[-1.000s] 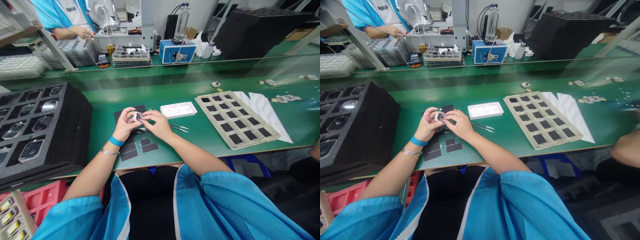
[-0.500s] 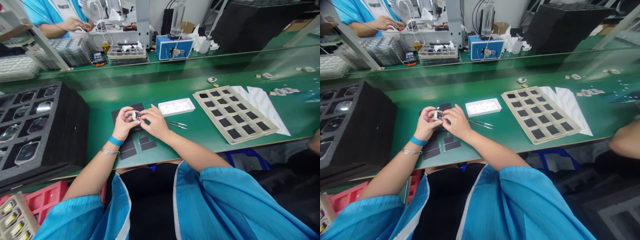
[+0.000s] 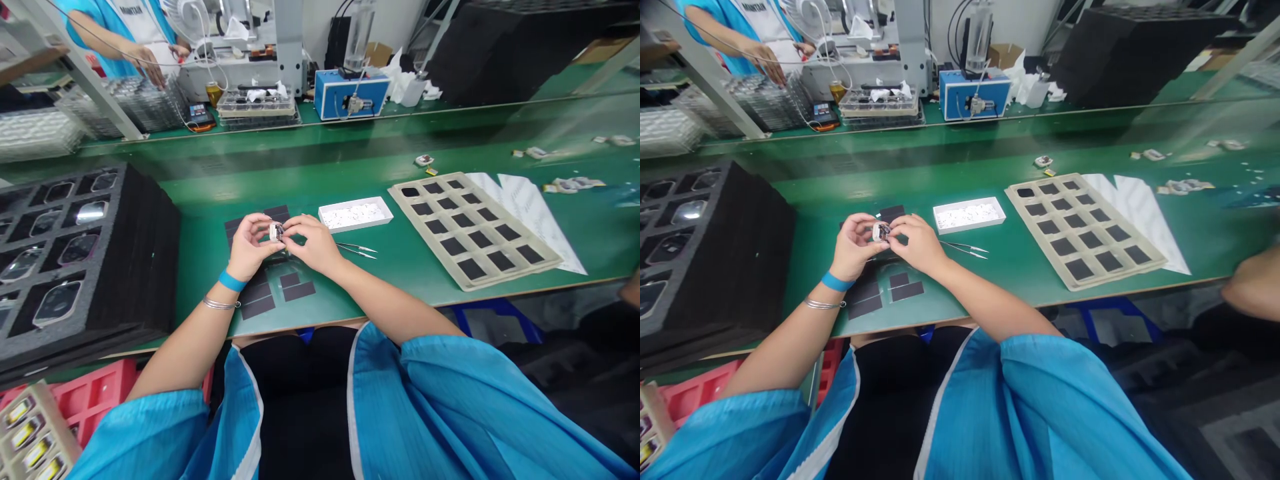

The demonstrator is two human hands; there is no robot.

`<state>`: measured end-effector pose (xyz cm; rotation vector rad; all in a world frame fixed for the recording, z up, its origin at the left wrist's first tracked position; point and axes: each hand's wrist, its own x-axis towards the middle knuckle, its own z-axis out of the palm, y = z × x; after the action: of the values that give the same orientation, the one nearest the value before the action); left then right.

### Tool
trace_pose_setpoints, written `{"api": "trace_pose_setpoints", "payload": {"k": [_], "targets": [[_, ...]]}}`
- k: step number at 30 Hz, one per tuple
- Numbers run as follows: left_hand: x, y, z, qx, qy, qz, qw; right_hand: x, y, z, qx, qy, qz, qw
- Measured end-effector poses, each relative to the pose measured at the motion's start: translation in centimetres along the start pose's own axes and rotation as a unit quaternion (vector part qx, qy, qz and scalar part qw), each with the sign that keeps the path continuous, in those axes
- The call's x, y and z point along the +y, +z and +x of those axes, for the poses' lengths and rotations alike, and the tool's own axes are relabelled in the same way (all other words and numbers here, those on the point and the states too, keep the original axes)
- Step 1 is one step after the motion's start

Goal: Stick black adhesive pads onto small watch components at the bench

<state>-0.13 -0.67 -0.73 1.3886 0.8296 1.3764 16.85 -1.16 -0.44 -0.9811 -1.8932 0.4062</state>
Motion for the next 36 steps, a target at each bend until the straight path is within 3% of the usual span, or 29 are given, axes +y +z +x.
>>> {"api": "trace_pose_setpoints", "payload": {"k": [6, 11, 17, 21, 25, 28, 32, 36], "targets": [[0.0, -0.2, -0.1, -0.029, -0.021, 0.059, 0.998, 0.4, -0.5, 0.4, -0.055, 0.037, -0.008, 0.998], [0.0, -0.1, -0.4, -0.073, -0.002, 0.123, 0.990, 1.2, -0.4, 0.6, -0.110, 0.064, -0.020, 0.992], [-0.1, -0.1, -0.3, -0.067, -0.011, 0.114, 0.991, 0.8, -0.1, 0.8, -0.108, 0.085, -0.005, 0.991], [0.1, -0.2, 0.0, -0.027, -0.043, -0.001, 0.999, 2.0, -3.0, 1.7, -0.061, 0.092, 0.010, 0.994], [0.4, -0.4, 0.1, -0.031, -0.113, -0.108, 0.987, 5.6, -8.0, 2.3, 0.031, 0.171, -0.127, 0.977], [0.5, -0.5, 0.1, -0.041, -0.141, -0.141, 0.979, 6.9, -9.6, 2.6, 0.077, 0.208, -0.180, 0.958], [0.6, -0.4, 0.0, -0.039, -0.162, -0.168, 0.972, 3.7, -6.3, 2.3, 0.045, 0.150, 0.032, 0.987], [0.7, -0.3, -0.1, -0.039, -0.174, -0.166, 0.970, -0.1, -2.1, 1.4, 0.000, 0.128, 0.147, 0.981]]}}
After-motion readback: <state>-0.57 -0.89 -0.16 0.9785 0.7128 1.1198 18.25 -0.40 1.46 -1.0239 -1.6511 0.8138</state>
